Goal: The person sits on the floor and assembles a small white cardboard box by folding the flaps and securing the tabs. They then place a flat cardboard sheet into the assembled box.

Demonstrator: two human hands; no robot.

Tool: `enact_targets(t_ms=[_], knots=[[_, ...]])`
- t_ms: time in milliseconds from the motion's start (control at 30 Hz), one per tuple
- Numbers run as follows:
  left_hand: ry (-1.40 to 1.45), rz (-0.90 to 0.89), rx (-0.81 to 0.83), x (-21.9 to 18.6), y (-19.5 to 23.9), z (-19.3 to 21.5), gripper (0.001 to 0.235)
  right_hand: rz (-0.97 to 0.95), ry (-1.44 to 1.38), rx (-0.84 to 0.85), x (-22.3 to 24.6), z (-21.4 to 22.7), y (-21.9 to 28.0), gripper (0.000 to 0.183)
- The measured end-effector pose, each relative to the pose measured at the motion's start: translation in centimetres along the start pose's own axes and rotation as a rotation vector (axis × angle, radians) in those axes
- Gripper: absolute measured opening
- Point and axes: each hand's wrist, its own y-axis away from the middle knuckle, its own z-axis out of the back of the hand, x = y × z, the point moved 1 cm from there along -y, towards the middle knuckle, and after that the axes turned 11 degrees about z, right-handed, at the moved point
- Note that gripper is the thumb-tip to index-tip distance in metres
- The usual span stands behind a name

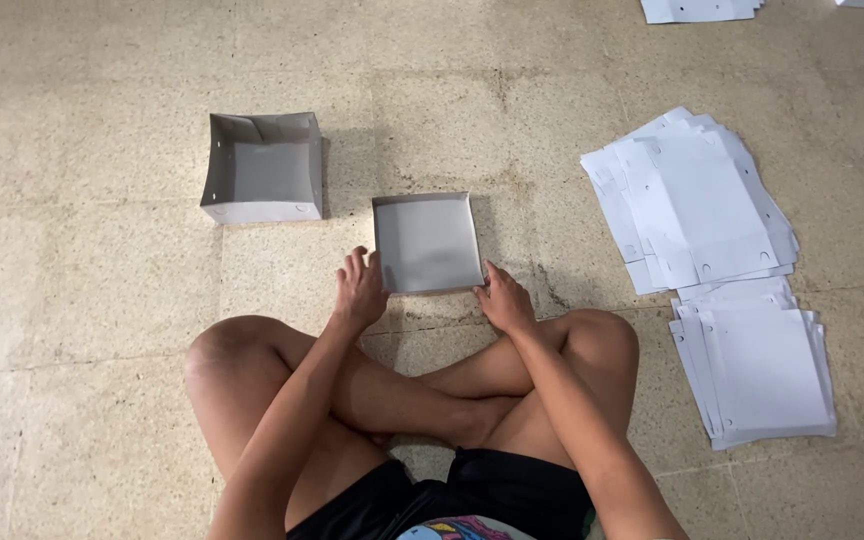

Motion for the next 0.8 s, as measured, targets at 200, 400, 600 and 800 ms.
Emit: enact_targets(t_ms=[200, 400, 600, 800], knots=[[0.238, 0.100, 0.324, 2.3, -3.0, -4.5, 0.061, -0.007, -0.049, -0.004, -2.6, -2.5, -1.8, 0.052], [0.190, 0.118, 0.281, 2.5, -4.6, -8.1, 0.050, 0.019, -0.192, -0.073, -1.7, -1.0, -1.9, 0.047], [0.144, 0.168, 0.190, 2.4, -5.9, -10.0, 0.027, 0.032, -0.235, -0.117, -1.0, -0.4, -2.0, 0.047], [0.083, 0.051, 0.110, 2.1, -5.7, -9.4, 0.024, 0.048, -0.296, -0.128, -1.3, -0.3, -2.1, 0.041]])
